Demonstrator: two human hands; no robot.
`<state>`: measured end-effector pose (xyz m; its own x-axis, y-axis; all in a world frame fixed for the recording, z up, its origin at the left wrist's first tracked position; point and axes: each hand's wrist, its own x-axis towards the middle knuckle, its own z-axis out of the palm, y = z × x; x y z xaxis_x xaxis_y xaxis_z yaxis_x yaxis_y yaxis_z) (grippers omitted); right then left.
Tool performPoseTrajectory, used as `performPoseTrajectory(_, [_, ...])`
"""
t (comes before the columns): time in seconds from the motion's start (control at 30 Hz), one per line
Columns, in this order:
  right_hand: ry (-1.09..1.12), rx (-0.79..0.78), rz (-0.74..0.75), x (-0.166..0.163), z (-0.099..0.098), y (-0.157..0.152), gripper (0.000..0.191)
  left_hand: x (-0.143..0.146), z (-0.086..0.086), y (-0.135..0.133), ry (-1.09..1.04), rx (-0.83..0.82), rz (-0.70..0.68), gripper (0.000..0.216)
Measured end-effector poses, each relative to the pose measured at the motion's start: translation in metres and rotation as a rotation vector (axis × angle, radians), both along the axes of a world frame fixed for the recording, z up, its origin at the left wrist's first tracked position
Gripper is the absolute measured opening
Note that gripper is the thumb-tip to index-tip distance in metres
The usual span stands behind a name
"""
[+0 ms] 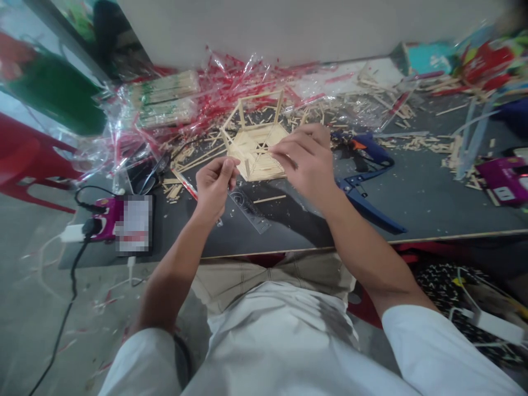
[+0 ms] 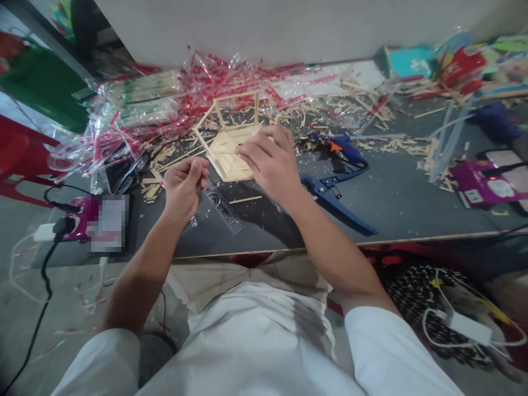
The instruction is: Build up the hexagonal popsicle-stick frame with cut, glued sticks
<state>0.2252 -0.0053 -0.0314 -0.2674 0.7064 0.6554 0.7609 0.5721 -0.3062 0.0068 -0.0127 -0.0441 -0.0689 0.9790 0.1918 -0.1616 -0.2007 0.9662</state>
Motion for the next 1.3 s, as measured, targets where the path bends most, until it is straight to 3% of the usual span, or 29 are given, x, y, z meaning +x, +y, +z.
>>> performPoseTrajectory(0.73, [-0.084,-0.106,0.073,-0.0007,-0.0001,0.0001,0.018,0.0008,-0.0003,0.0014,-0.017,-0.042,0.006,0.062])
performPoseTrajectory(1.3, [-0.072,-0.08,0.072,-0.0019,0.0024,0.0005,0.021,0.0019,0.0005,0.0012,-0.009,-0.042,0.02,0.057])
